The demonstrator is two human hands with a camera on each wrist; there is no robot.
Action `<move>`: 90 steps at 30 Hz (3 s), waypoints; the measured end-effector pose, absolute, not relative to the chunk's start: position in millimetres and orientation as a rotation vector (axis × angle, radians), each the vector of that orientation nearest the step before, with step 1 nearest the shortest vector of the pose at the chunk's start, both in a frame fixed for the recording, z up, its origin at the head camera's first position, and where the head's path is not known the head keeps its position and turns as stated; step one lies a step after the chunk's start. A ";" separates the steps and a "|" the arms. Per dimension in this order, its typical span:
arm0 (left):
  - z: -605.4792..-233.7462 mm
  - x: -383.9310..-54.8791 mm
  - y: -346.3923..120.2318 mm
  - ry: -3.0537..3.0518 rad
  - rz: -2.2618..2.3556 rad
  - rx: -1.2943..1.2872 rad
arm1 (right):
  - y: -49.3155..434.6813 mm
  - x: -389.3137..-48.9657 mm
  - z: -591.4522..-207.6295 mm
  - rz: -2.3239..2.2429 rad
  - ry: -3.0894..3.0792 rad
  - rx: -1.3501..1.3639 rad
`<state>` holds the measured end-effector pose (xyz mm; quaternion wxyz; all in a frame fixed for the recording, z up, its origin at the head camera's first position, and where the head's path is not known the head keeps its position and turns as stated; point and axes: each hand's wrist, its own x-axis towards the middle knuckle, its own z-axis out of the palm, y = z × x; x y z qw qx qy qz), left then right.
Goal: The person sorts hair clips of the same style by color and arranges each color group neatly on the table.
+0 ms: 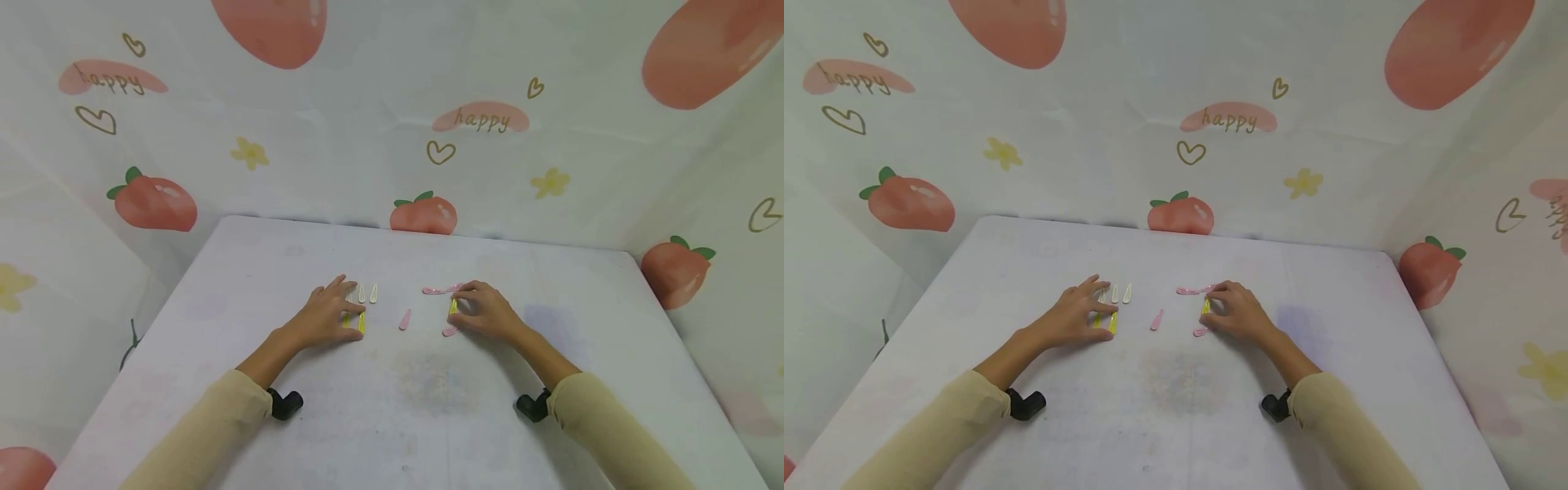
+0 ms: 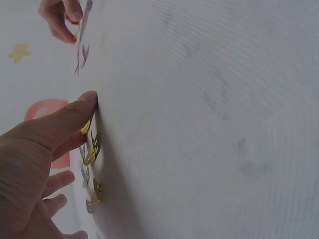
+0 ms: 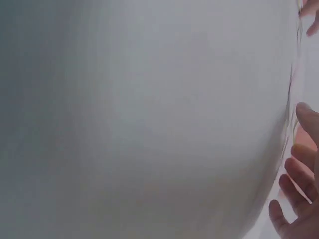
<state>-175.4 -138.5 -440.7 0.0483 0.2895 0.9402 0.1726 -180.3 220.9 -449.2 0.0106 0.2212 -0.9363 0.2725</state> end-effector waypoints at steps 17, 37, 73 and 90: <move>-441.0 -174.9 -137.9 2.862 0.474 0.866 | 126.3 -181.1 -446.0 0.756 -2.920 0.946; -439.7 -172.7 -138.9 2.871 0.473 0.886 | 83.4 -184.9 -453.0 0.704 -2.931 1.012; -438.8 -170.5 -136.3 2.856 0.470 0.840 | 220.4 -159.9 -434.4 0.851 -2.930 0.887; -439.0 -170.3 -137.8 2.861 0.457 0.845 | 231.6 -150.6 -443.1 0.848 -2.928 0.856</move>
